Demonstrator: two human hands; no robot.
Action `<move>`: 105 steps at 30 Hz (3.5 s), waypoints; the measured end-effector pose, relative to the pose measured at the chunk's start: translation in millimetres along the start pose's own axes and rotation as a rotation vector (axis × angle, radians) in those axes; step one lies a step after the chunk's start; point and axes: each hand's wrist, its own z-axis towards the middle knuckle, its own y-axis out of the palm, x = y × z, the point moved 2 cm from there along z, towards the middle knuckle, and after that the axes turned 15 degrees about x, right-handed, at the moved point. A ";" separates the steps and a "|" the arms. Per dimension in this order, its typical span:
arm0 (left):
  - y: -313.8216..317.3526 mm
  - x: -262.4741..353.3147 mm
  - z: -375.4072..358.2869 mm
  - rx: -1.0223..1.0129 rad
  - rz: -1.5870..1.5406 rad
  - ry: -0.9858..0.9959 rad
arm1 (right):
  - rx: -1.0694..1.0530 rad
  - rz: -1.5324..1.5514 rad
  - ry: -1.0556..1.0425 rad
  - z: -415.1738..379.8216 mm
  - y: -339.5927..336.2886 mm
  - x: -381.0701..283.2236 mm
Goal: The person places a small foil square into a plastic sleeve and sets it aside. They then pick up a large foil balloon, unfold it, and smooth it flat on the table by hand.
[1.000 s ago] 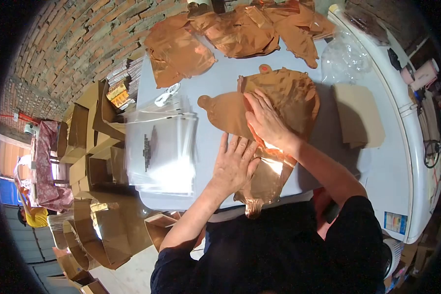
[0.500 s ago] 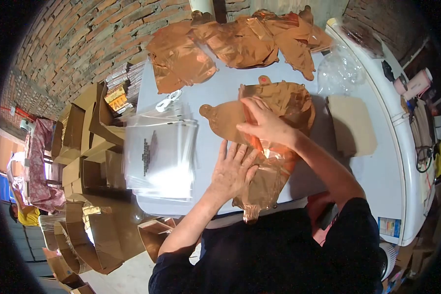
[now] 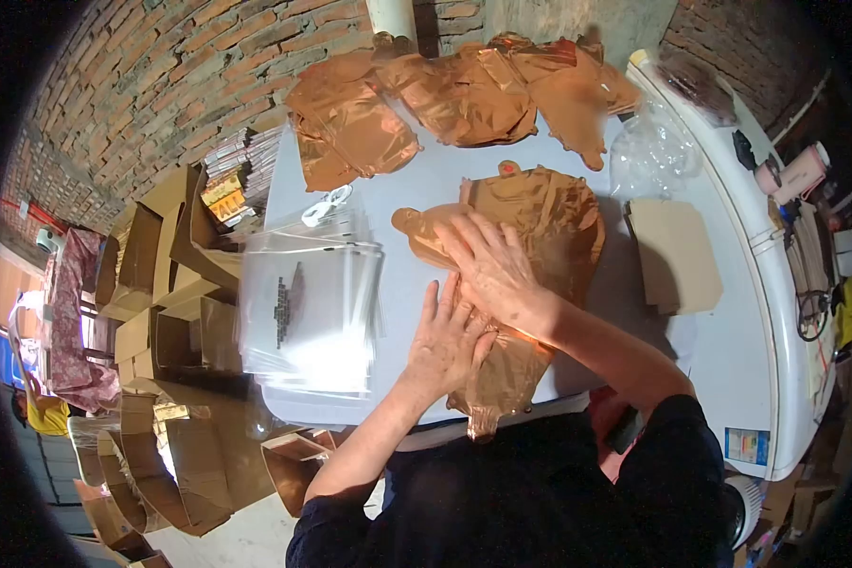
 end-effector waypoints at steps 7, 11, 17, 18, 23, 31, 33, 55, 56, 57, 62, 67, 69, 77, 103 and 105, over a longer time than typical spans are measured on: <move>-3.1 1.5 -0.2 -0.020 0.012 -0.004 | 0.169 -0.062 0.336 10.2 -4.0 47.7; -7.7 2.7 1.0 -0.018 0.004 -0.015 | 0.539 0.195 0.445 -32.0 27.2 135.9; -9.0 2.6 0.9 0.000 -0.016 -0.023 | 0.539 -0.023 0.171 -27.4 -23.4 120.2; -10.1 2.6 1.7 0.005 -0.030 -0.037 | 0.435 0.054 0.107 -26.1 -28.1 106.4; -11.9 0.3 1.4 0.079 -0.121 -0.094 | 0.213 0.168 -0.108 -17.3 -16.3 56.7; -10.8 -2.6 -0.3 0.101 -0.151 -0.090 | -0.012 0.142 -0.101 -14.7 4.4 45.3; -9.9 -2.5 -0.6 0.106 -0.164 -0.087 | -0.009 0.091 -0.110 -18.7 9.3 45.6; 10.8 -74.3 71.4 0.312 -0.125 -0.098 | 0.009 0.005 -0.118 -23.8 22.4 47.9; 14.9 -76.1 68.7 0.323 -0.113 -0.090 | 0.013 0.008 -0.118 -25.9 22.6 47.9; 15.0 -74.8 66.6 0.320 -0.103 -0.094 | 0.011 0.026 -0.111 -27.6 22.4 46.7; 17.1 -71.9 64.4 0.336 -0.038 -0.056 | 0.009 0.110 -0.080 -31.8 17.5 47.7; 18.1 -72.8 62.6 0.353 -0.019 -0.024 | -0.058 0.170 -0.121 -51.2 -8.5 18.0; 16.7 -71.7 63.1 0.400 -0.016 0.001 | -0.084 0.179 -0.156 -60.8 -20.0 -0.6; 14.5 -71.6 65.1 0.298 -0.020 -0.038 | -0.177 0.226 -0.206 -92.6 -32.0 -30.8; 57.9 -62.9 104.8 0.063 0.071 0.091 | -0.241 0.327 -0.160 -104.7 -22.4 -57.4; 60.7 -65.3 103.7 0.086 0.065 0.108 | -0.259 0.326 -0.188 -108.8 -24.2 -64.0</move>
